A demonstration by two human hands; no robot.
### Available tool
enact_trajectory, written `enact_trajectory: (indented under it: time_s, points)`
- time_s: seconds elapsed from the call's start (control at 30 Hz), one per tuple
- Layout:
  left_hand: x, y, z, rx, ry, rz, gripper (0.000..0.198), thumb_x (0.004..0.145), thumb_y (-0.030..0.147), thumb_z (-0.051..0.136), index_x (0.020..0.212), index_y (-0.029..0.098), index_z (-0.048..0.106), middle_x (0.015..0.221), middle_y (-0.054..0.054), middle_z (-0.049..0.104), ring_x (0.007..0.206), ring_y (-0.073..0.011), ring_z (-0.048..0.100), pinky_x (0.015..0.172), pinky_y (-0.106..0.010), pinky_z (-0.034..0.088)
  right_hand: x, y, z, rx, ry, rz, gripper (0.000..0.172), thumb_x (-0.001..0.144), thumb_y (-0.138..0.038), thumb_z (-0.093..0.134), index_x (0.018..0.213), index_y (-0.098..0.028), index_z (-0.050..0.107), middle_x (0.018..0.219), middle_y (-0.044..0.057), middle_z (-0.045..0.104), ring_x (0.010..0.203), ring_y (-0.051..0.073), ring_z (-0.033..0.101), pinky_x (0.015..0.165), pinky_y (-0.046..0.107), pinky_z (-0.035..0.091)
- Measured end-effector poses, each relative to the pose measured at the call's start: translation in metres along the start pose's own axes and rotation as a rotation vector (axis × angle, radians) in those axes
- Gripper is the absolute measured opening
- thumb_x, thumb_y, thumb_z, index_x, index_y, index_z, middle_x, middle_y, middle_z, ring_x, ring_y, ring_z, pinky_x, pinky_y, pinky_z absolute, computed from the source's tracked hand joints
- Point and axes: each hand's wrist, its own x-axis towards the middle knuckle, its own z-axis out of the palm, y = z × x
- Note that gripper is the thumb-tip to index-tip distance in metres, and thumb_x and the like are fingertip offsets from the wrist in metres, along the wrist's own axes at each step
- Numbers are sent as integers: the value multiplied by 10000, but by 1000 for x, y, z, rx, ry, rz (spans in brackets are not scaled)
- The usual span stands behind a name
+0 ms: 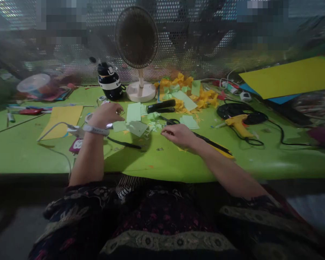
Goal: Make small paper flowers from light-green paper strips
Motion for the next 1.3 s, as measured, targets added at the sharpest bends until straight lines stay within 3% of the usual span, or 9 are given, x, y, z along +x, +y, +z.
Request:
enact_trajectory:
  time_s: [0.23,0.43,0.67,0.77,0.87,0.97,1.07,1.2,1.3]
  points:
    - [7,-12,-8,285,-219,-1,203,481,182,832,575,224,657,593,8,638,599,-177,576,585,-245,391,1,-1,2,121,-17,30,125,854,-224,658,871,-227,782,751,33,731,645,168,590,623,287,354]
    - [-28,46,-14,-90,-12,163,178,732,352,780,794,187,752,706,-31,702,650,-172,597,639,-278,436,2,-4,1,205,130,101,160,876,-314,651,900,-200,760,768,40,727,633,153,579,620,288,401]
    - [-44,89,37,-338,-130,422,191,784,367,761,787,176,760,755,-51,737,708,-175,652,701,-291,500,7,-4,5,637,223,242,400,749,-506,773,935,-160,696,831,47,710,678,140,604,640,282,490]
    - [-41,90,53,-403,-121,399,223,764,372,782,849,167,760,869,-76,756,826,-205,686,800,-329,538,8,-2,6,718,223,258,409,713,-543,790,818,-167,668,729,19,685,631,124,583,603,261,471]
    - [-38,89,61,-595,-75,268,558,683,330,854,1190,167,686,1213,-143,704,1078,-255,666,912,-394,551,10,-2,6,789,246,268,448,686,-578,802,799,-172,650,701,10,677,609,117,582,589,255,473]
    - [-36,88,64,-799,-305,59,669,662,275,878,1268,152,623,1158,-159,714,963,-233,700,808,-394,595,11,-2,5,807,226,266,445,694,-578,799,811,-177,644,693,7,674,599,120,586,592,263,488]
    - [-33,88,66,-861,-454,-66,340,674,253,871,944,131,704,874,-83,739,745,-164,685,678,-320,596,12,3,-3,701,230,245,338,792,-501,736,848,-176,659,749,26,693,647,138,612,630,282,505]
    - [-29,85,67,-976,-324,-113,206,702,201,841,821,133,687,834,-44,723,740,-134,674,676,-278,590,12,14,-21,186,348,298,168,882,-320,621,894,-164,682,904,76,711,800,187,645,766,336,505]
    - [-28,83,67,-1059,-302,-139,190,730,180,811,848,132,669,871,-48,724,784,-141,684,711,-291,598,13,17,-25,-233,181,371,172,848,-296,641,903,-147,707,1024,133,705,969,268,635,847,389,480]
